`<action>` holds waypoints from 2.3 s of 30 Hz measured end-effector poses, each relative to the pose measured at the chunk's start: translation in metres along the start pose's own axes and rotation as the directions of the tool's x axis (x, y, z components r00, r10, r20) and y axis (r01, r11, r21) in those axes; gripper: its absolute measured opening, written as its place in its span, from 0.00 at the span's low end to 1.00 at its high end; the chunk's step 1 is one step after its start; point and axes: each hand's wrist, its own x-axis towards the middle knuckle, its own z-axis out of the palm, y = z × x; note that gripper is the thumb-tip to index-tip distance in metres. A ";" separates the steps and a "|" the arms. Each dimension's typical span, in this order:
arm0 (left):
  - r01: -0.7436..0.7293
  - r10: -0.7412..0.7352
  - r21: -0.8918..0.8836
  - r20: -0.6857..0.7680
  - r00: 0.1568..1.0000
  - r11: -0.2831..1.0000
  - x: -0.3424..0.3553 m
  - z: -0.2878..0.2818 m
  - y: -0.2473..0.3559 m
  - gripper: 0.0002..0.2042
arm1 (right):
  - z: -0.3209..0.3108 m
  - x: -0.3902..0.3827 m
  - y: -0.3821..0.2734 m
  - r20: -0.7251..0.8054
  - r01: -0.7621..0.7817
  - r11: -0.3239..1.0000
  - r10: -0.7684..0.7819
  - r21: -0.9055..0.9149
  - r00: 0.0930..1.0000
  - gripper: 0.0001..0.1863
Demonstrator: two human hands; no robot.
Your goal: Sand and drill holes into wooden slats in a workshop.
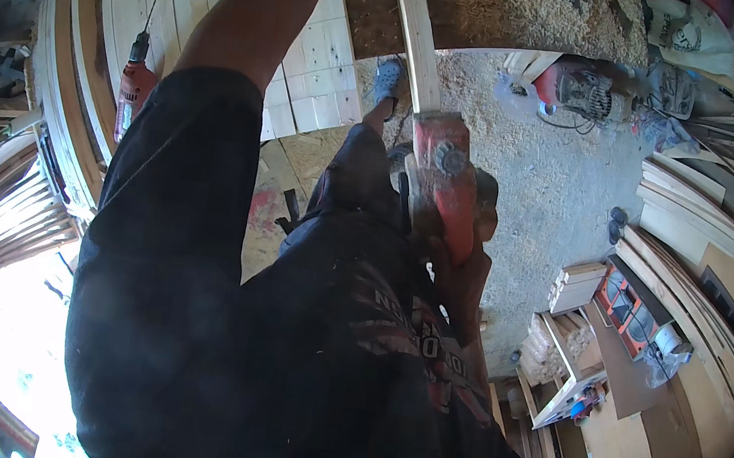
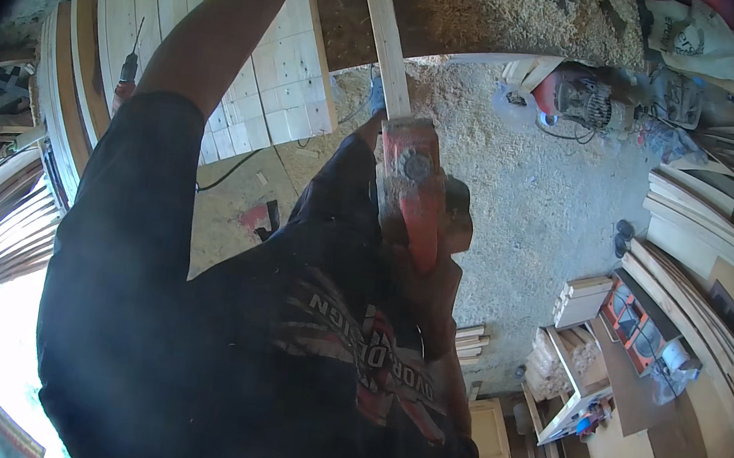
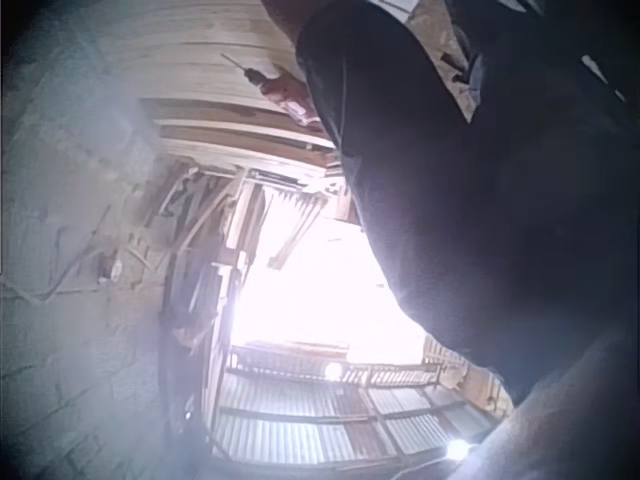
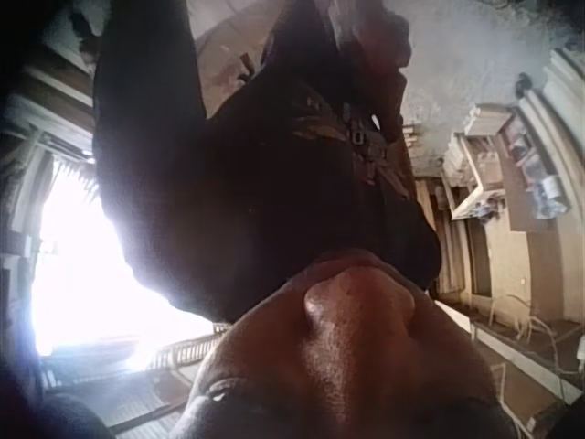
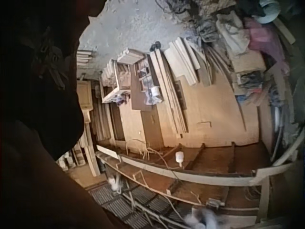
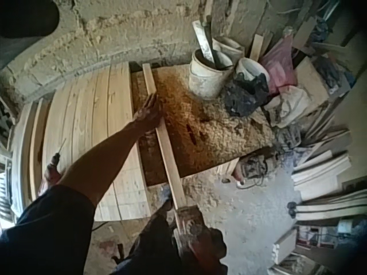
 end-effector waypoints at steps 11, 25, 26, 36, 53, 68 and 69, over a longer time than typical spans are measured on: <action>0.021 -0.029 0.099 0.088 0.996 0.995 0.013 0.024 -0.008 0.31 | -0.045 -0.024 0.037 -0.281 0.013 0.981 0.042 0.191 0.959 0.23; 0.071 -0.222 -0.554 -0.210 0.952 0.830 -0.023 -0.036 0.005 0.32 | -0.099 0.240 -0.041 -0.234 0.334 0.835 -0.253 0.437 0.939 0.14; 0.041 -0.290 -0.703 -0.238 0.927 0.710 -0.045 -0.049 0.015 0.27 | -0.101 0.263 -0.049 -0.248 0.347 0.837 -0.261 0.423 0.933 0.14; 0.459 0.442 -0.886 0.438 0.783 0.065 -0.274 -0.167 0.139 0.12 | -0.104 0.353 -0.076 -0.152 0.340 0.855 -0.305 0.392 0.940 0.13; 0.863 -0.786 -0.387 0.397 0.475 0.326 -0.714 0.019 0.472 0.20 | 0.281 0.488 0.277 0.359 0.262 0.916 -0.144 -0.305 0.922 0.34; 0.959 -0.754 -0.224 0.597 0.275 0.172 -0.667 0.104 0.379 0.17 | 0.370 0.441 0.267 0.394 0.497 0.699 -0.707 0.513 0.587 0.16; 0.967 -0.668 -0.255 0.721 0.187 -0.005 -0.628 0.119 0.353 0.18 | 0.341 0.400 0.268 0.532 0.481 0.663 -0.748 0.574 0.397 0.15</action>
